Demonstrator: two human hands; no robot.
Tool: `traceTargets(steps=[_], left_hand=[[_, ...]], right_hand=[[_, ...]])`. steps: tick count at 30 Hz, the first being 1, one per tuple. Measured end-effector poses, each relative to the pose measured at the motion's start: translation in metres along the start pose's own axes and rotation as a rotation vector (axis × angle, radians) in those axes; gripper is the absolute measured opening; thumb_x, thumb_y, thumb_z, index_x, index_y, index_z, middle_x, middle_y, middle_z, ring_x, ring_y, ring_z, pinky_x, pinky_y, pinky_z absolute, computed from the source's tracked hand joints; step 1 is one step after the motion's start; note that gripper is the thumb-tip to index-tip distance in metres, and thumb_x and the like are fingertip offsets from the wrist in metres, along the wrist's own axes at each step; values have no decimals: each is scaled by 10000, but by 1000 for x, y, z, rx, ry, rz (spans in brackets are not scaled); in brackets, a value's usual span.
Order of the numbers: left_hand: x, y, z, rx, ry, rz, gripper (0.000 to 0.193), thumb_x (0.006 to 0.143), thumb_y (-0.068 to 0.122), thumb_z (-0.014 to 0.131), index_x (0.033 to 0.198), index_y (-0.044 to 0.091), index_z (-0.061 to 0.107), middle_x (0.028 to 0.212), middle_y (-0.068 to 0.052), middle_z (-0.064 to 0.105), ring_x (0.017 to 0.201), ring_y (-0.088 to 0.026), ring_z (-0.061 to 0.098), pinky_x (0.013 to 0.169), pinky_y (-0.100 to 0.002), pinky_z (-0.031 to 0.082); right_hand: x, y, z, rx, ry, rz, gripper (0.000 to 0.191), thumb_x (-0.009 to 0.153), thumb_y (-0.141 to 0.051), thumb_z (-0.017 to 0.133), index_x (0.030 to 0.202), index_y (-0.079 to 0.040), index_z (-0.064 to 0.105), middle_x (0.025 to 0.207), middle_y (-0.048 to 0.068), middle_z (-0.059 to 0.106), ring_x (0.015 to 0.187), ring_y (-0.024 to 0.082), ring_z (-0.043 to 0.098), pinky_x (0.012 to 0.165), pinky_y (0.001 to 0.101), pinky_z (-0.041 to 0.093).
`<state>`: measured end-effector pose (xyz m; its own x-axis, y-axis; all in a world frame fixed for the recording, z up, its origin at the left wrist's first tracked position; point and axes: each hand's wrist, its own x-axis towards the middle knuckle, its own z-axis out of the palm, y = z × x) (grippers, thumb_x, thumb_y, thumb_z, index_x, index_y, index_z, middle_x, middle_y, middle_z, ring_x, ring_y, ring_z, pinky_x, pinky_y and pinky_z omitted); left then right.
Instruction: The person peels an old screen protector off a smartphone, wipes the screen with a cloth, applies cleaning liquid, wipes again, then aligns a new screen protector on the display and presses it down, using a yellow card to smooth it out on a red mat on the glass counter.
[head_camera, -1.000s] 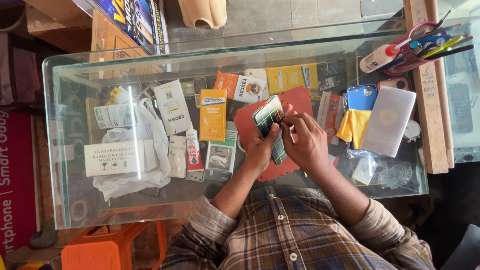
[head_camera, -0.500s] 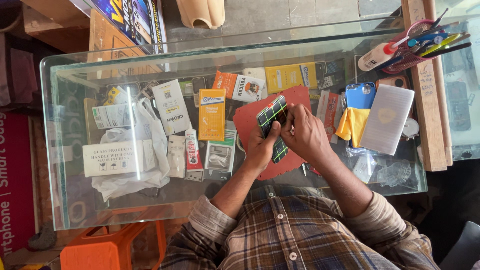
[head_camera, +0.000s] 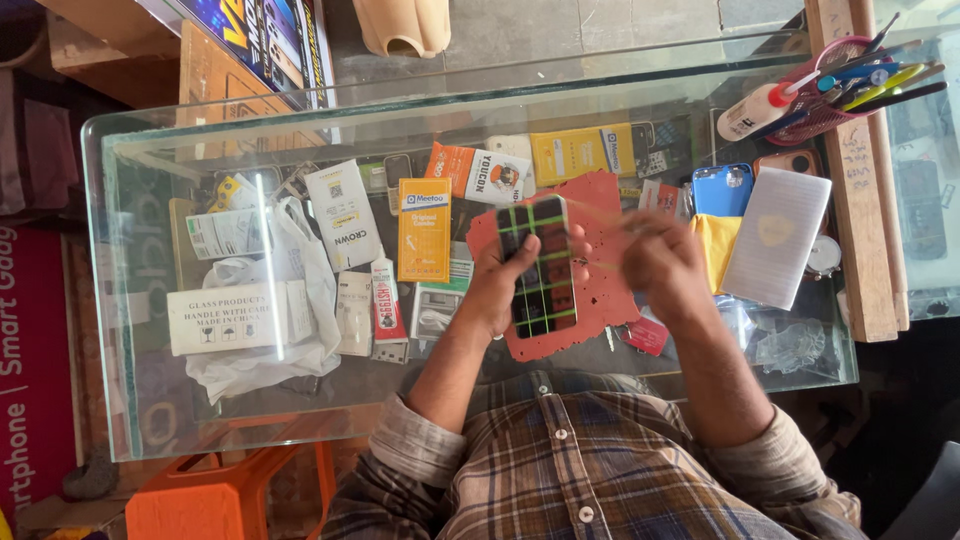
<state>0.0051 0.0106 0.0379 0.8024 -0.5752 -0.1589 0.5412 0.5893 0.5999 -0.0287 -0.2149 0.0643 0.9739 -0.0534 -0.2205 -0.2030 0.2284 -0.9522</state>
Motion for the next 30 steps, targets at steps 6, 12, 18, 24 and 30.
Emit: traceTargets(steps=[6,12,18,24,30], left_hand=[[4,-17,10,-29,77,49,536,1066,316,551,1467,-29,466,1435,-187,596,1285,-336,624,989,-512,596],[5,-30,8,-45,-2,272,767,1096,566,415,1597,-7,314,1579,-204,471,1388,-335,537,1105,-452,478],[5,-34,7,118,0,342,729,1092,510,451,1602,15,287,1619,-157,414,1437,-289,503,1186,-434,432],[12,-40,0,19,73,345,643,1140,465,439,1518,-56,415,1516,-172,555,1308,-244,593,1133,-401,477],[15,-18,-2,-173,100,376,538,1115,456,485,1405,3,491,1332,-177,640,1070,-301,681,874,-529,609]], right_hand=[[-7,-8,30,-630,88,-515,166,965,28,603,1123,-11,635,982,79,646,838,145,668,723,281,540],[-19,-5,72,-900,44,-602,135,889,-20,732,1002,3,661,925,112,667,808,261,707,706,369,559],[-11,5,74,-1054,83,-619,150,873,-9,723,916,15,582,849,131,626,761,329,663,653,434,522],[-3,37,51,-655,-109,-546,117,903,-48,573,918,15,475,858,172,554,770,348,560,717,428,463],[-5,48,5,315,-547,298,320,1002,-268,469,790,-27,478,623,67,462,522,156,440,494,327,337]])
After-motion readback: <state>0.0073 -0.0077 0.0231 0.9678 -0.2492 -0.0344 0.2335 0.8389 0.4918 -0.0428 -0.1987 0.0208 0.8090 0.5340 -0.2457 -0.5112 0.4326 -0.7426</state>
